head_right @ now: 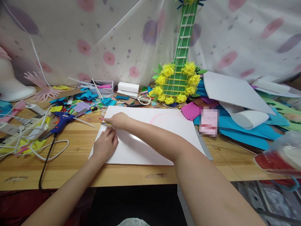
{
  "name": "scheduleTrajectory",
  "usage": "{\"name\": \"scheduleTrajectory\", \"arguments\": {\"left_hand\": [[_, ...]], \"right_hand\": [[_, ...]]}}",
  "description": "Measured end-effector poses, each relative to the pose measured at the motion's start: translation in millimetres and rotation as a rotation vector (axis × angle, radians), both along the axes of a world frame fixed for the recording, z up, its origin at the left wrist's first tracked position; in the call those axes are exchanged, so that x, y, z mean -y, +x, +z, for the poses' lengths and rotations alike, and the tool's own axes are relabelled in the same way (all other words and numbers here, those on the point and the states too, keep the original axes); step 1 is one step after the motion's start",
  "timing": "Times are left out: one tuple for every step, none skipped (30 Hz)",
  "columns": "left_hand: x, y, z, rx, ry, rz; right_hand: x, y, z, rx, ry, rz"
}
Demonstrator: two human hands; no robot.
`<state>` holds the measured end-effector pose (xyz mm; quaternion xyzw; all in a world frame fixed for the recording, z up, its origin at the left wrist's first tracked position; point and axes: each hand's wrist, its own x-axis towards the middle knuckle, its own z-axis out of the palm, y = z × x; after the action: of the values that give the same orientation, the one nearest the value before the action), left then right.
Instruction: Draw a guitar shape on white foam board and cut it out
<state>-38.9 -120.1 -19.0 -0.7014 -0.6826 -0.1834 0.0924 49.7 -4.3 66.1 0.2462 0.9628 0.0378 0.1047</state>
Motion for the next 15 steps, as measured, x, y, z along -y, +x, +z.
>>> {"name": "scheduleTrajectory", "arguments": {"left_hand": [[0,0,-0.2,-0.002,0.000,0.003],[0,0,-0.1,-0.005,0.000,0.005],[0,0,0.1,-0.008,0.000,0.007],[1,0,0.4,-0.010,0.000,0.008],[1,0,0.9,-0.011,0.000,0.007],[1,1,1.5,-0.012,-0.001,0.005],[1,1,2.0,-0.013,-0.001,0.003],[2,1,2.4,-0.015,0.000,0.003],[2,2,2.8,-0.018,0.001,0.003],[2,2,3.1,-0.022,0.003,0.006],[2,3,3.3,-0.027,0.006,0.010],[2,3,3.3,-0.032,0.009,0.012],[2,3,3.4,-0.037,0.011,0.014],[2,4,3.3,-0.041,0.012,0.014],[2,4,3.2,-0.042,0.013,0.014]], "right_hand": [[0,0,0.5,-0.001,-0.002,0.000],[0,1,1.2,0.003,-0.006,-0.002],[0,1,1.7,0.008,-0.012,-0.004],[0,1,2.2,0.014,-0.018,-0.006],[0,2,2.5,0.018,-0.022,-0.008],[-1,3,2.4,0.021,-0.025,-0.010],[-1,4,2.0,0.021,-0.026,-0.010],[-2,5,1.3,0.018,-0.026,-0.011],[-2,6,0.2,0.013,-0.024,-0.012],[-3,8,-1.0,0.007,-0.023,-0.012],[-3,9,-2.3,0.001,-0.022,-0.013],[-3,11,-3.5,-0.004,-0.021,-0.014],[-4,12,-4.5,-0.007,-0.021,-0.015],[-4,12,-5.3,-0.008,-0.021,-0.018],[-4,13,-5.8,-0.007,-0.022,-0.019]]}}
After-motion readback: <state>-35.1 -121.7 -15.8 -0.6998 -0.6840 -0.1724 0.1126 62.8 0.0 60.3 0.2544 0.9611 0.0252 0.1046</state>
